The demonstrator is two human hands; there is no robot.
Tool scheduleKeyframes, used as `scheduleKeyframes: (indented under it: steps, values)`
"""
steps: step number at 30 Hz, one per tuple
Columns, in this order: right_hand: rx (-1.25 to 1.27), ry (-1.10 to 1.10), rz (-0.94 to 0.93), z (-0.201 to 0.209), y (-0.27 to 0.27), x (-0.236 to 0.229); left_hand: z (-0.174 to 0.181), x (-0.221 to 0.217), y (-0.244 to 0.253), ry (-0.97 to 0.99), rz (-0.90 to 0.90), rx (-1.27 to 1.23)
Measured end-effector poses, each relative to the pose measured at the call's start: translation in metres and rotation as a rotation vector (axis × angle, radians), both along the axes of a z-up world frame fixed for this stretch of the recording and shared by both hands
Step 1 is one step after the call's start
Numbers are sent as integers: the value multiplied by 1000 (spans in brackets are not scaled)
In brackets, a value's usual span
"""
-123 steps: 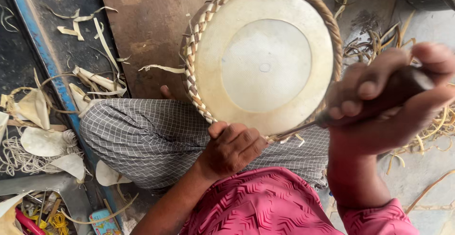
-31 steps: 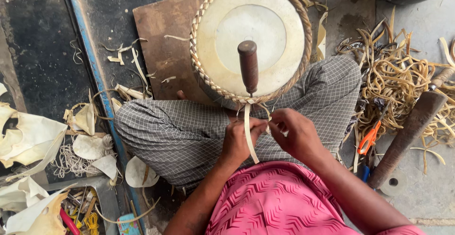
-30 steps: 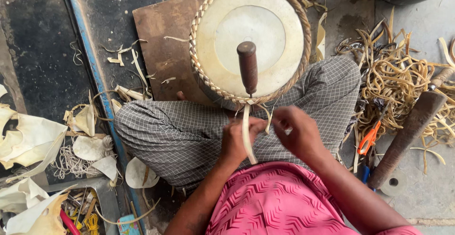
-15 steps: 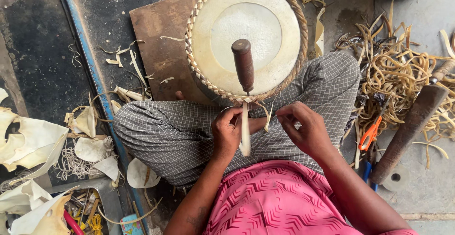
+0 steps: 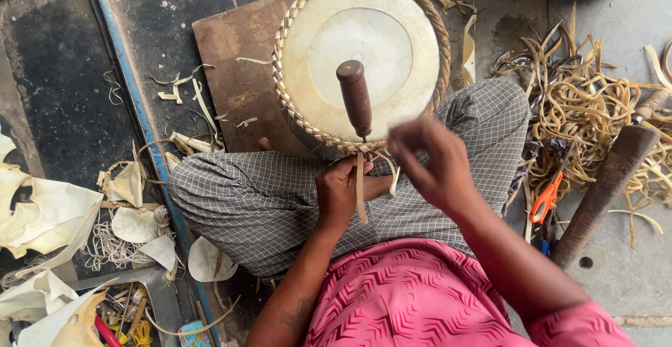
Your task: The person sits on the floor and weaves a light-colored strip around the rim of a drum using a metal hook tool. They repeatedly pull the strip through the existing weave and tighten it to secure the edge.
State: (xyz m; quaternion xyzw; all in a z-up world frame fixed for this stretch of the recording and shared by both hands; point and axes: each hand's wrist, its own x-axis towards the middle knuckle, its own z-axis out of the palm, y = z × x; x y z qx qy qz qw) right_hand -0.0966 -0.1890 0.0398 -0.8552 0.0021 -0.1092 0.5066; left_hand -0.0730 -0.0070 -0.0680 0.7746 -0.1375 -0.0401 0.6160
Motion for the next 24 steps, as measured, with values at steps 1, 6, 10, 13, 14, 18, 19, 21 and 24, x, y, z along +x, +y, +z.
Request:
scheduleKeyframes:
  steps: [1, 6, 10, 13, 14, 18, 19, 21, 24]
  values:
    - [-25, -19, -25, 5, 4, 14, 3, 1, 0, -149, 30, 86]
    - [81, -3, 28, 28, 24, 68, 19, 11, 2, -645, 322, 486]
    - [2, -31, 51, 20, 39, 78, 25, 25, 22, -564, -94, 548]
    - [-144, -190, 16, 3, 49, 75, 21, 25, 15, -893, 24, 648]
    - [-195, -260, -1, -3, 51, 77, 19, 26, 13, -862, -1, 582]
    - [983, 93, 222, -10, 25, 122, 10, 33, 11, -801, -89, 432]
    - [1125, 14, 334, -2, 13, 139, 9, 33, 10, -805, -80, 486]
    - [730, -307, 46, 31, -17, 150, 10, 29, 8, -799, -66, 593]
    - [484, -285, -108, 95, -34, 105, 6, 35, 15, -762, -145, 484]
